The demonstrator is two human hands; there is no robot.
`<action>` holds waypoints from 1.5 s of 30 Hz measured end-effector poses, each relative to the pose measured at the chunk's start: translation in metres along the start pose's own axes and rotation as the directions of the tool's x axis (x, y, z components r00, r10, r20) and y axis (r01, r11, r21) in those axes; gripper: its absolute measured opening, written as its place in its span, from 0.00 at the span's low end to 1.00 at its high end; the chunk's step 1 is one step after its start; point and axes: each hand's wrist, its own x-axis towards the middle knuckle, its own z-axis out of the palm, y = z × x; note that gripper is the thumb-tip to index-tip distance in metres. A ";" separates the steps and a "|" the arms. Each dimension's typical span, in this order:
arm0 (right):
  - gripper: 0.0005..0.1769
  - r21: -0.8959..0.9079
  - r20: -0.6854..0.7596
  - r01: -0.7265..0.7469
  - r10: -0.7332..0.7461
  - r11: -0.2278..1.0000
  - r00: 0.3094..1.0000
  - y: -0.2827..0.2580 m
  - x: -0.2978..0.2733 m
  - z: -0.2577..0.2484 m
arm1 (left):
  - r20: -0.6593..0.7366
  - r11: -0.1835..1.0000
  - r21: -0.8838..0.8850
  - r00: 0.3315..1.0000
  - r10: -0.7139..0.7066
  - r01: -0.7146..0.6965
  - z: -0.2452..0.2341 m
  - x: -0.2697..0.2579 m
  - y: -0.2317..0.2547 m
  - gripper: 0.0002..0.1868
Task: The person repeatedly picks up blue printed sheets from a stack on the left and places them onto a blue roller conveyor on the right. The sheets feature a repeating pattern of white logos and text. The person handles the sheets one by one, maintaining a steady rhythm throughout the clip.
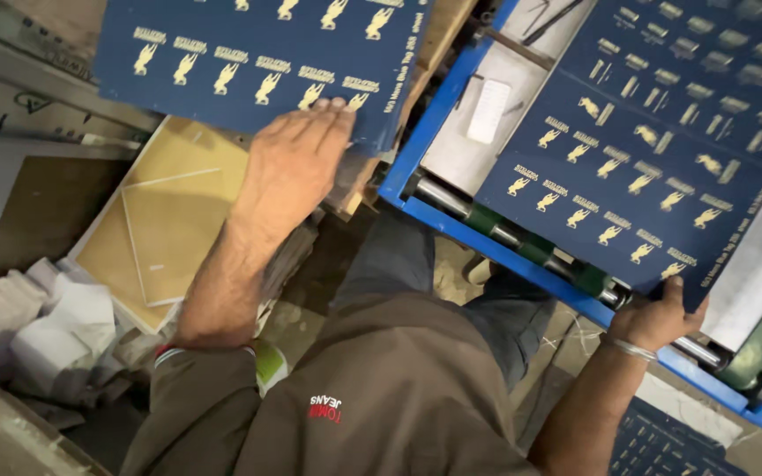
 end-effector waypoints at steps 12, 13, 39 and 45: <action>0.17 -0.145 -0.114 -0.103 0.087 0.984 0.990 0.008 -0.091 -0.036 | 0.036 0.989 -0.128 0.997 -0.067 0.071 -0.020 0.009 0.003 0.30; 0.17 -0.137 -0.118 -0.115 0.099 0.984 0.988 0.003 -0.100 -0.030 | 0.022 0.993 -0.102 0.998 -0.063 0.065 -0.017 0.009 0.004 0.31; 0.17 -0.076 0.173 -0.418 0.425 0.905 0.888 0.065 -0.011 0.011 | 0.053 0.989 -0.147 0.998 -0.018 0.025 -0.010 0.005 -0.009 0.34; 0.23 -0.186 0.331 -0.417 0.456 0.890 0.826 0.026 -0.053 0.075 | -0.131 0.869 -0.475 0.965 -0.226 0.139 -0.018 0.010 -0.028 0.22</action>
